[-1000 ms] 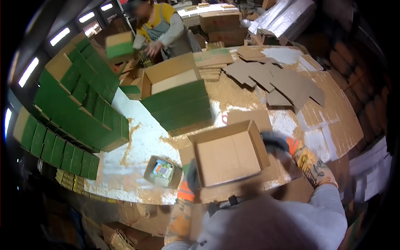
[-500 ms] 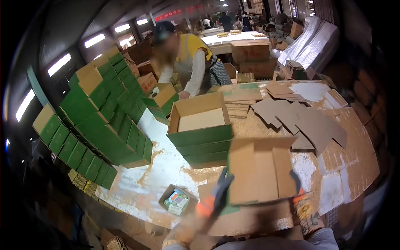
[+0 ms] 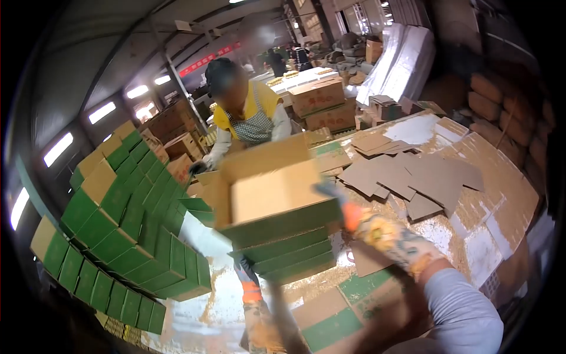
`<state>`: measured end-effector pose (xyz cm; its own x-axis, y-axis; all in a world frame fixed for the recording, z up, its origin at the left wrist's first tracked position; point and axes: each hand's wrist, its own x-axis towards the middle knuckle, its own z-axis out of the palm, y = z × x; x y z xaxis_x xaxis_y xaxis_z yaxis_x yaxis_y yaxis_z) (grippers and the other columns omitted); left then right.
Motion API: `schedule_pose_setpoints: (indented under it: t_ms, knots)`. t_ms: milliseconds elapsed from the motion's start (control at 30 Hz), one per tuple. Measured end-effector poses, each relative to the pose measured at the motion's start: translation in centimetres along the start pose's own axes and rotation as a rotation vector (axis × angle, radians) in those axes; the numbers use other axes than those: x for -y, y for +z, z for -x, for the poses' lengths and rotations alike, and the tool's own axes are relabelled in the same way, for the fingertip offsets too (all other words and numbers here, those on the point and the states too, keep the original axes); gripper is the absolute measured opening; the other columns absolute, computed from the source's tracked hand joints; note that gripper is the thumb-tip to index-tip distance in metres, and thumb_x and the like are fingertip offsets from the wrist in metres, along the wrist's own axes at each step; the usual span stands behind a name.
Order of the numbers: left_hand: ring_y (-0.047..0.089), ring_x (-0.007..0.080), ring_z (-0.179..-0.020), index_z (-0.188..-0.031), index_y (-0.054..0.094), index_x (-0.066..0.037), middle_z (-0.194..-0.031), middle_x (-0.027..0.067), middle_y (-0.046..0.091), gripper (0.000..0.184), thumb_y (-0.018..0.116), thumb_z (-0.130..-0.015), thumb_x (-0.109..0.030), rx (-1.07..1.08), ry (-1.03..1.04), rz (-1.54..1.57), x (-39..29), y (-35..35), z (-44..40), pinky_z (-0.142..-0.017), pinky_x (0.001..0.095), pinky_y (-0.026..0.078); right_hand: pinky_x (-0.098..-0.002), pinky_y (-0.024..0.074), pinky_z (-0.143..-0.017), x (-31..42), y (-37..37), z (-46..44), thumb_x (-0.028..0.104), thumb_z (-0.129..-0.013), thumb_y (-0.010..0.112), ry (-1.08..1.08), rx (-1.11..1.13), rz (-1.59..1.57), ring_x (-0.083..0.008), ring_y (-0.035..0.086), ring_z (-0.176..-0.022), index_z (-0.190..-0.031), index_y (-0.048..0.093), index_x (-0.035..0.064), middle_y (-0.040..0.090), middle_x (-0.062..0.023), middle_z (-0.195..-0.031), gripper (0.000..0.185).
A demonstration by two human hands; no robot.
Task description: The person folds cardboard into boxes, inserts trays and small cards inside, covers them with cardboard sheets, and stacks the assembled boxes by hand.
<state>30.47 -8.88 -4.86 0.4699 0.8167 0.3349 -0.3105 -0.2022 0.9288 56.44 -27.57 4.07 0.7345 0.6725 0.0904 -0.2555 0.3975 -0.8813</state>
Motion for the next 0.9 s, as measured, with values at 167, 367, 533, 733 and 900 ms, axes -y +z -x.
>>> schedule_pose_setpoints:
  t_ms: [167,367,533,733,900]
  knots:
    - [0.050,0.0197,-0.106,-0.132,0.040,-0.001,-0.120,0.0095,0.053,0.049,0.042,-0.098,-0.036,-0.080,0.027,-0.077,-0.4,0.0,2.1,-0.093,0.0324,0.041,-0.0387,0.0361,-0.099,-2.1,3.5,-3.8,0.047,-0.082,0.060,-0.124,-0.099,0.913,-0.0307,0.047,-0.116,-0.132,0.049,0.0127,0.051,-0.0149,-0.128,0.061]
    - [0.044,0.0296,-0.120,-0.135,0.038,-0.001,-0.133,0.0147,0.046,0.066,0.067,-0.080,-0.023,-0.123,0.282,-0.605,-3.6,3.7,10.3,-0.102,0.0389,0.035,-0.0480,0.0407,-0.093,-3.2,-6.8,15.3,0.043,-0.086,0.054,-0.686,0.055,1.263,-0.0404,0.050,-0.109,-0.124,0.050,0.0018,0.053,-0.0248,-0.116,0.057]
    - [0.041,0.0404,-0.119,-0.126,0.049,-0.002,-0.126,0.0234,0.047,0.072,0.070,-0.071,-0.045,0.659,0.260,-1.077,-1.0,4.1,22.5,-0.100,0.0474,0.033,-0.0478,0.0409,-0.090,-6.6,-15.3,36.8,0.030,-0.083,0.047,-0.576,0.958,1.909,-0.0342,0.050,-0.112,-0.124,0.050,0.0169,0.049,-0.0194,-0.124,0.044]
    - [0.038,0.0419,-0.122,-0.131,0.046,-0.009,-0.131,0.0233,0.043,0.077,0.065,-0.073,-0.055,0.996,0.148,-0.934,-7.5,6.4,25.9,-0.101,0.0488,0.031,-0.0467,0.0421,-0.085,-4.3,-14.4,39.5,0.027,-0.079,0.053,-0.497,0.789,1.761,-0.0330,0.053,-0.103,-0.120,0.054,0.0140,0.053,-0.0165,-0.116,0.043]
    - [0.020,0.0343,-0.138,-0.145,0.026,-0.014,-0.148,0.0210,0.024,0.072,0.043,-0.089,-0.057,1.570,-0.147,-0.681,-15.9,5.9,21.3,-0.112,0.0415,0.018,-0.0388,0.0461,-0.076,7.2,-8.6,34.4,0.033,-0.079,0.061,-0.377,0.735,1.804,-0.0238,0.058,-0.088,-0.108,0.060,0.0108,0.059,-0.0072,-0.091,0.037]
